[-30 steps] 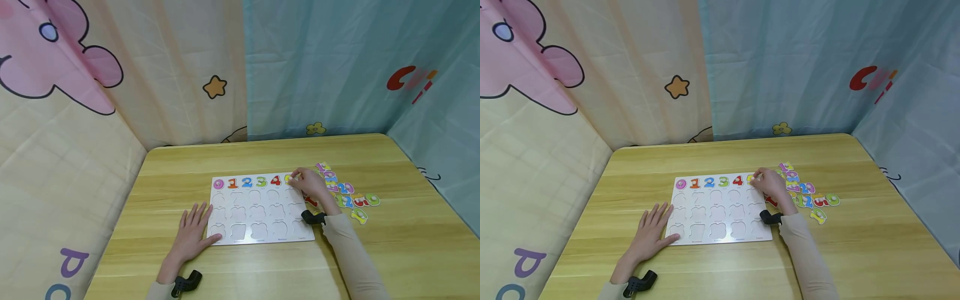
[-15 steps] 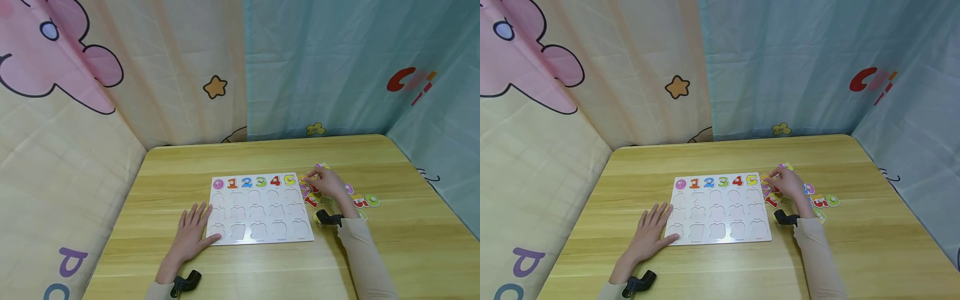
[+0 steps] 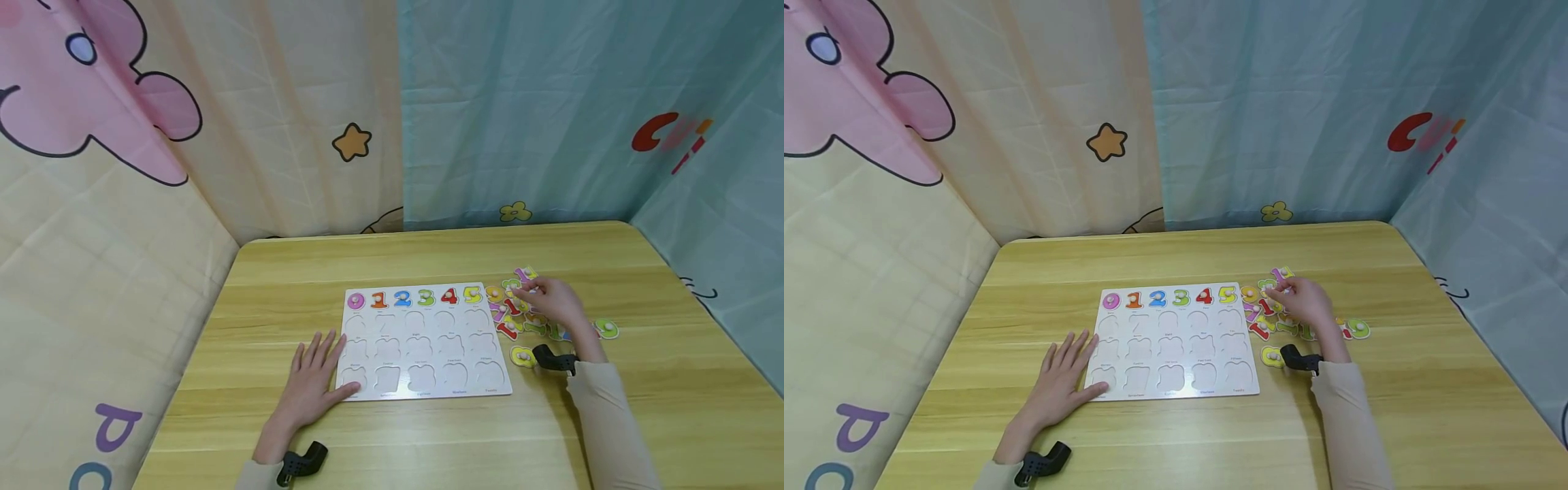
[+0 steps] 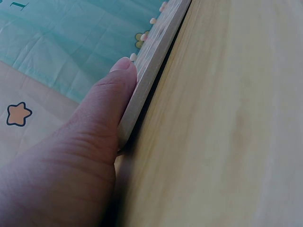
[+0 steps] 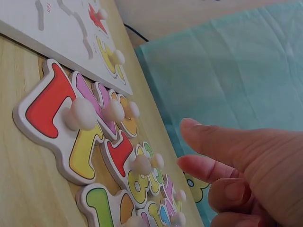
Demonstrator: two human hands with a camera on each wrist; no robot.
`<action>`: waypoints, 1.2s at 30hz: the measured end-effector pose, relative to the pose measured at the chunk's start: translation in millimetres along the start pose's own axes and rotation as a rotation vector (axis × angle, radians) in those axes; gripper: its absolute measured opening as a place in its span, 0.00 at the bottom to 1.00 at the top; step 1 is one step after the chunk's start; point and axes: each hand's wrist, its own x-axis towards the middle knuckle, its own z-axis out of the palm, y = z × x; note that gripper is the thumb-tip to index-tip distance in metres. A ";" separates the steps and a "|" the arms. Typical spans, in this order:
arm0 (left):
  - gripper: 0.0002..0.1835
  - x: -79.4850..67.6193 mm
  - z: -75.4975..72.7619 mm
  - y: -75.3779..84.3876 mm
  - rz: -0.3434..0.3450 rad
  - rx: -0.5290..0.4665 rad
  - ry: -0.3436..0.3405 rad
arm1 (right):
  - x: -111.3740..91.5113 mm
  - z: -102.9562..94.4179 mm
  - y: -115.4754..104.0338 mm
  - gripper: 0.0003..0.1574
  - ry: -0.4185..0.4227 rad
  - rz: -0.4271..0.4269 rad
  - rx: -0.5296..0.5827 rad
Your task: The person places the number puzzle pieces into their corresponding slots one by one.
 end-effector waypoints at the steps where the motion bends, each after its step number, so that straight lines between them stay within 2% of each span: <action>1: 0.48 -0.2 -0.1 0.1 0.000 -0.001 -0.001 | -0.3 -0.6 1.3 0.29 0.000 0.005 0.002; 19: 0.48 0.0 -1.2 1.5 0.005 -0.013 0.007 | -13.7 -11.8 20.2 0.25 0.009 0.010 -0.004; 25: 0.48 -0.2 -1.9 1.6 -0.005 -0.005 -0.013 | -20.6 -17.2 25.1 0.28 0.009 0.007 -0.014; 30: 0.48 -0.4 -0.7 0.4 -0.004 -0.008 -0.010 | -22.2 -20.7 27.2 0.33 0.011 0.025 -0.019; 36: 0.48 -1.0 -0.6 0.6 -0.004 -0.006 -0.007 | -22.8 -23.2 31.0 0.34 -0.004 0.058 -0.014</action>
